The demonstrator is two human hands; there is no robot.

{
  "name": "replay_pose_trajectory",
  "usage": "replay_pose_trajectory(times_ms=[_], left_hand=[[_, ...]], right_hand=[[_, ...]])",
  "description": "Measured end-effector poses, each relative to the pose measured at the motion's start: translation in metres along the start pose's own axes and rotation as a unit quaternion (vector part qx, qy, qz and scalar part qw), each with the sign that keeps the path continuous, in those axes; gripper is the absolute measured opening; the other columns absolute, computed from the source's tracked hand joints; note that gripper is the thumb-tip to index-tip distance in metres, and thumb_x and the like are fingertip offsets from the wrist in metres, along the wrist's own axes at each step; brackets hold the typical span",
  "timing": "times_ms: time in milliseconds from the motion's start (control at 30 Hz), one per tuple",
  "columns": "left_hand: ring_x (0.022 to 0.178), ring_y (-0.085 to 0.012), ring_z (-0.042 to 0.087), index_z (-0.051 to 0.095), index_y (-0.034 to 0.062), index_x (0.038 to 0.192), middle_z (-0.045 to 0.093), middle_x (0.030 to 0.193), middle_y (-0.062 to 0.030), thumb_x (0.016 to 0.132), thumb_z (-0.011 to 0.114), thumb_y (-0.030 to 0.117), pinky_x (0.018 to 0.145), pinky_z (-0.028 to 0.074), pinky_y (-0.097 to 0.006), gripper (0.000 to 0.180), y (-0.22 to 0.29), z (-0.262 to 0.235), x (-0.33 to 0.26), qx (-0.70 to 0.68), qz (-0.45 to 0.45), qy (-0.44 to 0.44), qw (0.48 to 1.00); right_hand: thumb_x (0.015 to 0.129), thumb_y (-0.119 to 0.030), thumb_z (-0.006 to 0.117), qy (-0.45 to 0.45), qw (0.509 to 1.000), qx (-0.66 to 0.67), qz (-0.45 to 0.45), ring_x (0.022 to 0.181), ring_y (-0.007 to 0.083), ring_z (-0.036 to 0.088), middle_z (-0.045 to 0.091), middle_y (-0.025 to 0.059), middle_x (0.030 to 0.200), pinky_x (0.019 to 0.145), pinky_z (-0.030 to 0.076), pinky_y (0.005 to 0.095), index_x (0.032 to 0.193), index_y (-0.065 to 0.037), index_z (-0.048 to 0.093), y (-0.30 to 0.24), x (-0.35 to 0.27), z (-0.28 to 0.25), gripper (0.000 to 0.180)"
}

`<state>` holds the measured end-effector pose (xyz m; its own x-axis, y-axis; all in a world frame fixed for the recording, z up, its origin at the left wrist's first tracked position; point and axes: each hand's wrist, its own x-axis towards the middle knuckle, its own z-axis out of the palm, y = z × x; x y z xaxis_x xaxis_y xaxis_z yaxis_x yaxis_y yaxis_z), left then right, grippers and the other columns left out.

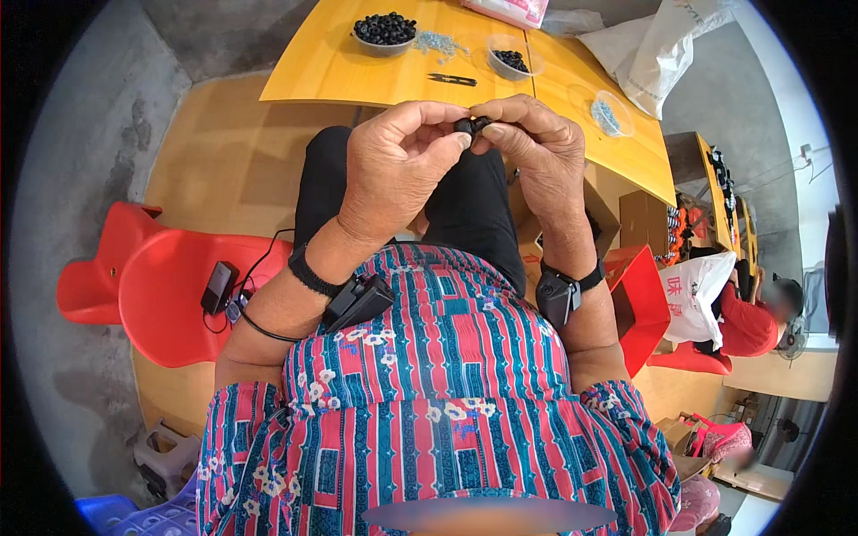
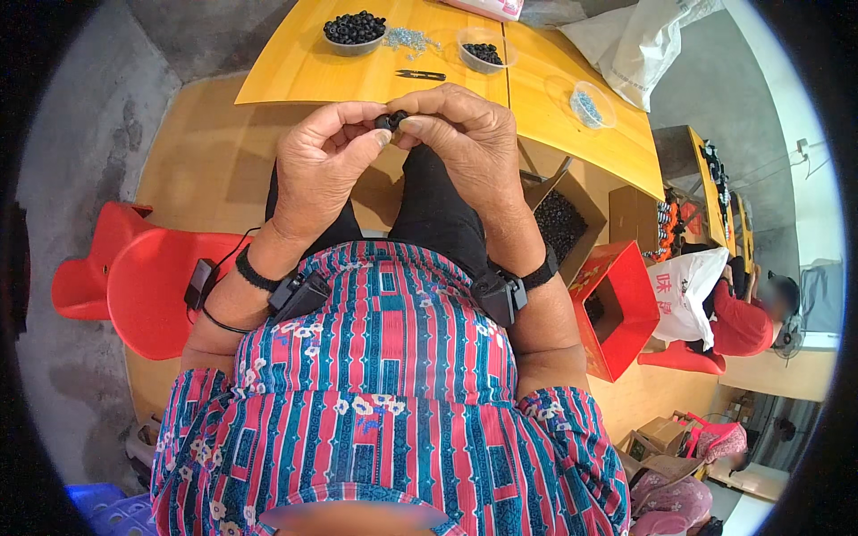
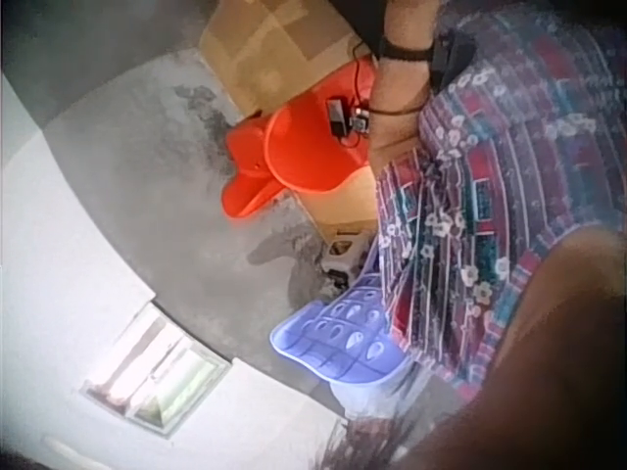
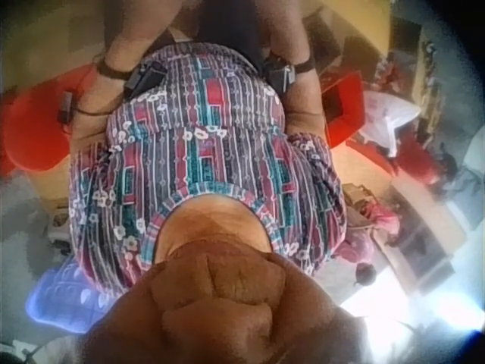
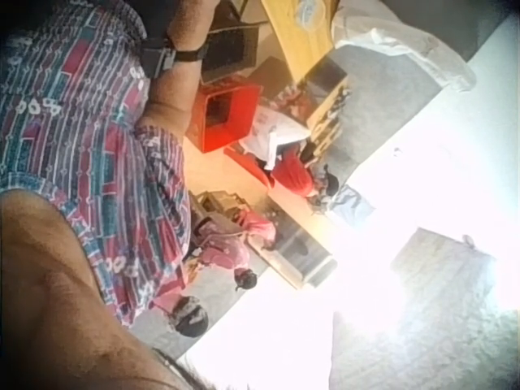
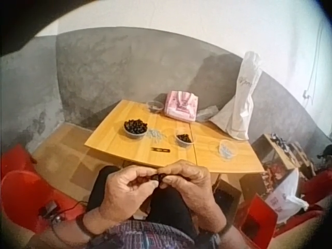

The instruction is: The person assembles small black plastic components by hand at a table, fitting plastic caps onto metal pins.

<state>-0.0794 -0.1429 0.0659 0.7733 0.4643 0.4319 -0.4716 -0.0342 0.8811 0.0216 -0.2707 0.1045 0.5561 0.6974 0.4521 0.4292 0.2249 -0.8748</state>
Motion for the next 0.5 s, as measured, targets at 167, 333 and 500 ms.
replay_pose_trajectory(times_ms=[167, 333, 500], left_hand=[[0.074, -0.0070, 0.060, 0.063, -0.0041, 0.096, 0.065, 0.081, -0.0044, 0.079, 0.063, -0.002, 0.068, 0.051, -0.020, 0.017, -0.0032, 0.0011, 0.0018, -0.018, 0.012, 0.018, 1.000], [0.076, -0.0061, 0.059, 0.063, -0.0036, 0.098, 0.064, 0.085, -0.0033, 0.079, 0.063, -0.003, 0.069, 0.049, -0.019, 0.019, 0.0006, -0.0001, 0.0013, -0.006, 0.013, 0.009, 1.000], [0.077, -0.0051, 0.057, 0.062, -0.0028, 0.100, 0.064, 0.088, -0.0022, 0.079, 0.063, -0.005, 0.070, 0.048, -0.018, 0.021, 0.0001, -0.0004, 0.0006, -0.019, 0.004, 0.005, 1.000]], right_hand=[[0.080, 0.005, 0.061, 0.007, 1.000, -0.020, -0.016, 0.070, 0.0150, 0.064, 0.063, 0.0091, 0.083, 0.063, 0.052, 0.0222, 0.093, 0.005, 0.066, 0.0028, -0.0002, 0.0014, 0.014], [0.079, 0.005, 0.062, 0.018, 0.999, -0.019, -0.038, 0.068, 0.0137, 0.063, 0.063, 0.0083, 0.080, 0.061, 0.051, 0.0223, 0.091, 0.004, 0.066, 0.0040, -0.0004, 0.0041, 0.014], [0.077, 0.005, 0.063, 0.035, 0.989, -0.105, -0.103, 0.065, 0.0122, 0.062, 0.063, 0.0068, 0.075, 0.059, 0.050, 0.0222, 0.090, 0.000, 0.068, 0.0041, -0.0010, 0.0086, 0.015]])
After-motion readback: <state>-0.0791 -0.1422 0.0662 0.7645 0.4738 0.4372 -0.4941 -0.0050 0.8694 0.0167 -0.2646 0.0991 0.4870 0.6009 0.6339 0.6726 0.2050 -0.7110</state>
